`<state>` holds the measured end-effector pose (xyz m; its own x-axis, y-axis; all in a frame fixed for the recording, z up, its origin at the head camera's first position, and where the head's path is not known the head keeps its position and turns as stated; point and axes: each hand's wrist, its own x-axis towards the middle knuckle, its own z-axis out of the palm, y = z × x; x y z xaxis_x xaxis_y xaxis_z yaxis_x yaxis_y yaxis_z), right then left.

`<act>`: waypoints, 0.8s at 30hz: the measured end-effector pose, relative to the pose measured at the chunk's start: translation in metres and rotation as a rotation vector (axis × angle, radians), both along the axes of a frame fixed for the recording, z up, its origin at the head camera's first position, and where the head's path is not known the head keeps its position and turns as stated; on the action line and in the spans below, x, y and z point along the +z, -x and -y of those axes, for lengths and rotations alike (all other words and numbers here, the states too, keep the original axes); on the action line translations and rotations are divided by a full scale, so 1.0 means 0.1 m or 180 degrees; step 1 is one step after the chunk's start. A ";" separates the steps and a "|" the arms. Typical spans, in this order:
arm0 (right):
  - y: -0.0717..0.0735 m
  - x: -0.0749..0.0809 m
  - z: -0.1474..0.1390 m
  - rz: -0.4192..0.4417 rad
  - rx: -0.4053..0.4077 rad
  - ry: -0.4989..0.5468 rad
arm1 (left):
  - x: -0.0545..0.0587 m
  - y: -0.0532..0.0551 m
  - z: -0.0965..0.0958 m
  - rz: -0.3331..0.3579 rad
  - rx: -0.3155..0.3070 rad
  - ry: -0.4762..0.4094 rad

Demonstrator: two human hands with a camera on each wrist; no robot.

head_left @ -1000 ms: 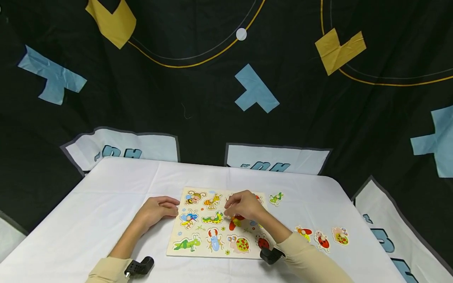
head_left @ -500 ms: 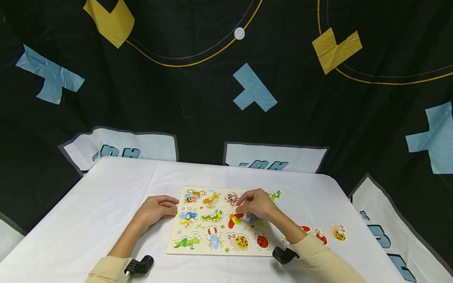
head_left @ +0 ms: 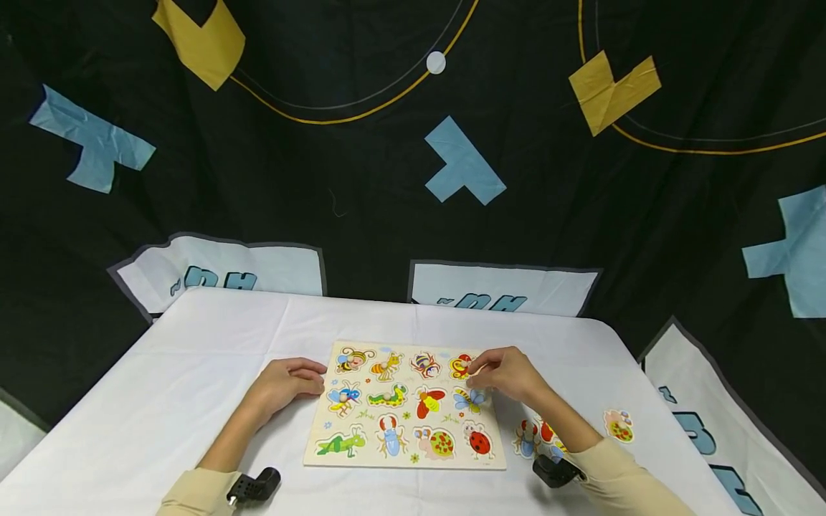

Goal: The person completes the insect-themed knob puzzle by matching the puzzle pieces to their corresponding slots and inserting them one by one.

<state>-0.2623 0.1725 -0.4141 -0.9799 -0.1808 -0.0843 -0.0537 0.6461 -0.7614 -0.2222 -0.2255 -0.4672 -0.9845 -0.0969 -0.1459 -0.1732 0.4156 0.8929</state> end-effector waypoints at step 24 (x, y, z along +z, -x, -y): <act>-0.03 0.03 -0.69 0.0292 0.0189 -0.0017 | 0.00 0.00 -0.02 0.0000 0.0060 0.0083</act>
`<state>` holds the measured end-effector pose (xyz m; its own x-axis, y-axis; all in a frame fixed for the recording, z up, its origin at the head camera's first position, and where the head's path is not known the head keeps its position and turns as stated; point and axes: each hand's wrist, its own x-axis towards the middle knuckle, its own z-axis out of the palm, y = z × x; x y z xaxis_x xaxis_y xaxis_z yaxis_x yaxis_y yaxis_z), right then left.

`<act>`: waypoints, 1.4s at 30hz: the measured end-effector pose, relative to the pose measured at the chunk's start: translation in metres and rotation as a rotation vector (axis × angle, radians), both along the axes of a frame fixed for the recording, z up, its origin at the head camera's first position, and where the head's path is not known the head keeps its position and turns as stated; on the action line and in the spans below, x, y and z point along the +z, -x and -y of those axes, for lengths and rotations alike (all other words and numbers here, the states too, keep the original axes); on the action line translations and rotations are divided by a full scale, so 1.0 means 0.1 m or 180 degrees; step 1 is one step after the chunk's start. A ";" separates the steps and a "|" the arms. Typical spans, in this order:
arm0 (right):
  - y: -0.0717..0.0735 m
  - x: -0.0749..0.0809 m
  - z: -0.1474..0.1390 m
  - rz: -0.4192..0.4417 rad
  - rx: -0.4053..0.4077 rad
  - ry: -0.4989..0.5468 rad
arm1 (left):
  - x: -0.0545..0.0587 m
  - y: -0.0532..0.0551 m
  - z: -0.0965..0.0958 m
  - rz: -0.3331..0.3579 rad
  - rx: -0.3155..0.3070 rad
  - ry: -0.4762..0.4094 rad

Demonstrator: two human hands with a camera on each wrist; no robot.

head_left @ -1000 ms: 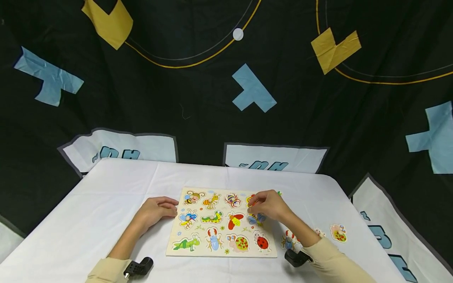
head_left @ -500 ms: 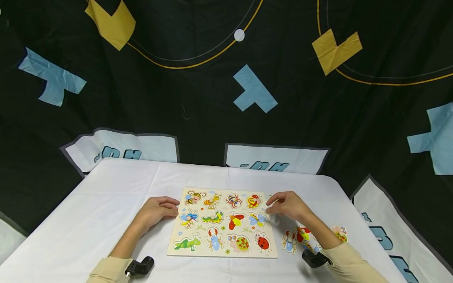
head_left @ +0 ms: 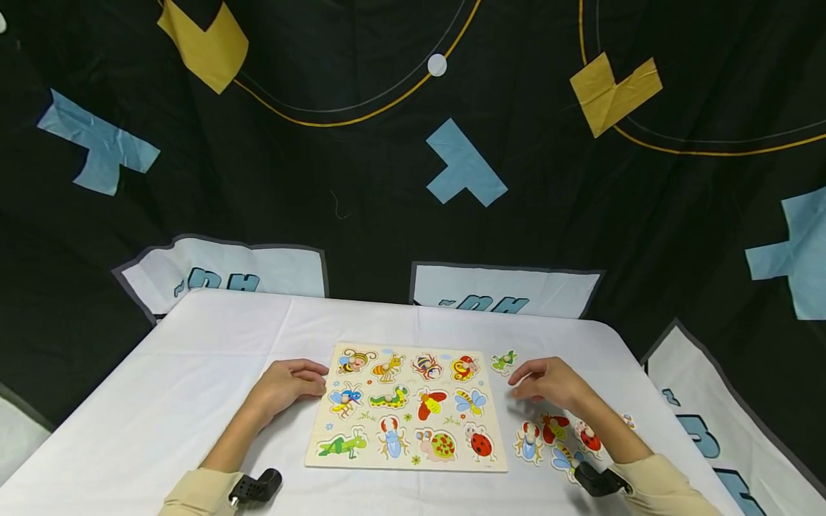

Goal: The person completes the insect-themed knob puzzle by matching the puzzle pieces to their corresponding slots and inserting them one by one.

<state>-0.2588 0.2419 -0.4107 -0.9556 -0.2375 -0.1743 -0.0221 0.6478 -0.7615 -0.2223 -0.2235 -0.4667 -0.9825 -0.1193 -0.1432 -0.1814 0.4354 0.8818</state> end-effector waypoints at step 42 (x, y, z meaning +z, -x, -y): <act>-0.08 -0.09 -0.63 0.0506 0.0379 -0.0165 | 0.01 -0.01 0.00 -0.0027 -0.0013 -0.0051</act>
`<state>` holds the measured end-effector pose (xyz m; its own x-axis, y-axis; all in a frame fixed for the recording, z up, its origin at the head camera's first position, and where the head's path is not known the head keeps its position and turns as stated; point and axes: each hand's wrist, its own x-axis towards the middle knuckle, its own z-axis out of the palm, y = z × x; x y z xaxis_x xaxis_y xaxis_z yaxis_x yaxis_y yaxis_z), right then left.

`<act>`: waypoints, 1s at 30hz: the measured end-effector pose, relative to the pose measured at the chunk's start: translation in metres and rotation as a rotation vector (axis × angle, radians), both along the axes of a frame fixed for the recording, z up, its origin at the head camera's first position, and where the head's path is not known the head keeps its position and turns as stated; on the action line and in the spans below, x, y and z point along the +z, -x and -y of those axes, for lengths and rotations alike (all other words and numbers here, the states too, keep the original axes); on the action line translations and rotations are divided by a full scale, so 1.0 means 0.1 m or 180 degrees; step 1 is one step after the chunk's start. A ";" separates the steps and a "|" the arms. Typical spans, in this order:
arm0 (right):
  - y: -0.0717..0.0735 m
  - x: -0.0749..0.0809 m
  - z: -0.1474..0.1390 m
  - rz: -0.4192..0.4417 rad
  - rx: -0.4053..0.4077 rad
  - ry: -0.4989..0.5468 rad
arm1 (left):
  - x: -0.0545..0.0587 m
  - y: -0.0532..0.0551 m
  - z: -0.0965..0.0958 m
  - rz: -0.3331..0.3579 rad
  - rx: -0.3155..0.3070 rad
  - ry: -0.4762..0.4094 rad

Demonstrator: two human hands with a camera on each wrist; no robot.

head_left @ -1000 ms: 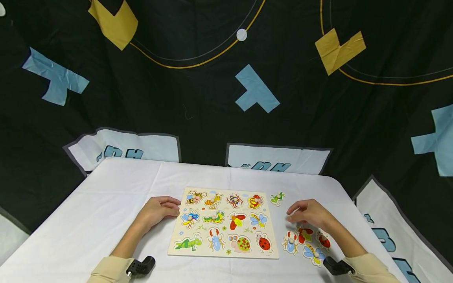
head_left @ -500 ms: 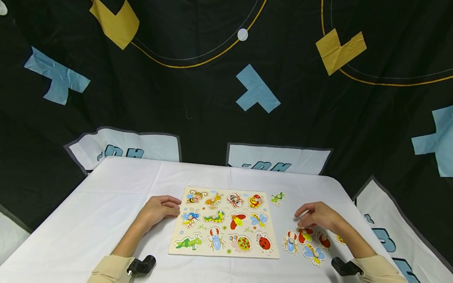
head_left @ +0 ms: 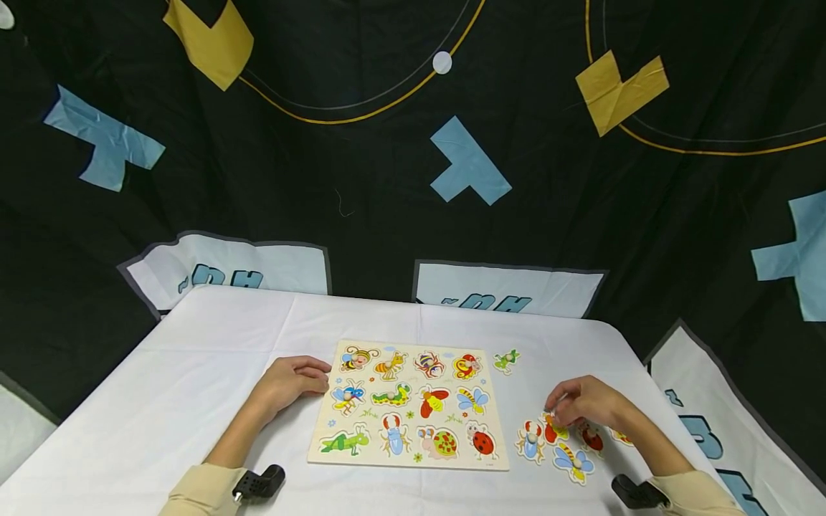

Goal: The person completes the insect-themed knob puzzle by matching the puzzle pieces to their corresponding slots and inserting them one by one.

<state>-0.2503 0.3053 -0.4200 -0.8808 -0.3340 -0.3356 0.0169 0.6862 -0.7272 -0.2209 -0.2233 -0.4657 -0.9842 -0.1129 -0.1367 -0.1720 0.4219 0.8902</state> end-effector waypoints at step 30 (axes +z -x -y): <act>0.00 -0.10 -0.01 0.0199 0.0020 0.0079 | 0.03 -0.02 -0.01 -0.0002 -0.0002 0.0028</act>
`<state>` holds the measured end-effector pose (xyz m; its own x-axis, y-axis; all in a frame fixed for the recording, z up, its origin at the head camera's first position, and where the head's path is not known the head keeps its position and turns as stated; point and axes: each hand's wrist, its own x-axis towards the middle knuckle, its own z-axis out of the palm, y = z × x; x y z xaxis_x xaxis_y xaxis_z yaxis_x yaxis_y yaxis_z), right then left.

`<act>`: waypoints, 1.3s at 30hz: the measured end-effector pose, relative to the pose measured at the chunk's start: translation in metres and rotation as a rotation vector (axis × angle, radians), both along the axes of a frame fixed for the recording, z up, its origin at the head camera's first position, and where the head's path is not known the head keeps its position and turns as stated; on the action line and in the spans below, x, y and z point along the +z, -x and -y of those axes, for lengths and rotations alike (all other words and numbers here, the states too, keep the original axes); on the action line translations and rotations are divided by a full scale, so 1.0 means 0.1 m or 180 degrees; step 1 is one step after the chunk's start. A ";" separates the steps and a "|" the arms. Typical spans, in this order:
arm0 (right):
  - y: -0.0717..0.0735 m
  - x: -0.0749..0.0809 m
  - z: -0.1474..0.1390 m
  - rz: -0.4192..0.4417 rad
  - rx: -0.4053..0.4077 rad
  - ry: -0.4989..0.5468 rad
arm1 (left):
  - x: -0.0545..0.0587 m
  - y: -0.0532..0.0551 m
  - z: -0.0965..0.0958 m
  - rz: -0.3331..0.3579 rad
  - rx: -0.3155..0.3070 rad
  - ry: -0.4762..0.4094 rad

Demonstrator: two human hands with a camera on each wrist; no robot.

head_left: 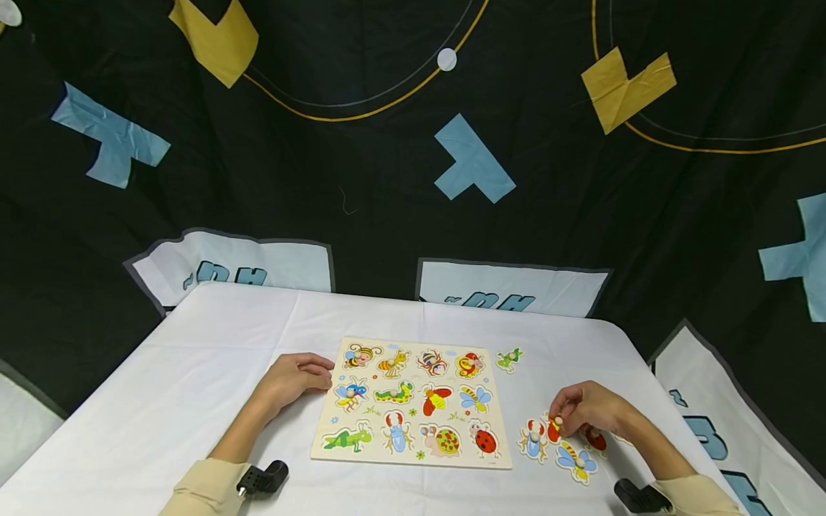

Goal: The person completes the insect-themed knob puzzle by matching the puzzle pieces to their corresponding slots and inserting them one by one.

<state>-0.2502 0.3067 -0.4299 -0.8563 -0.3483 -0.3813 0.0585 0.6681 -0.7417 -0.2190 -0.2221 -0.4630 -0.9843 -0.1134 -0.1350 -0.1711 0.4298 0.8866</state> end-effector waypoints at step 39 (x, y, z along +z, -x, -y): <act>0.03 0.03 0.05 -0.0119 -0.0126 -0.0214 | -0.02 0.02 0.01 -0.0004 -0.0003 0.0008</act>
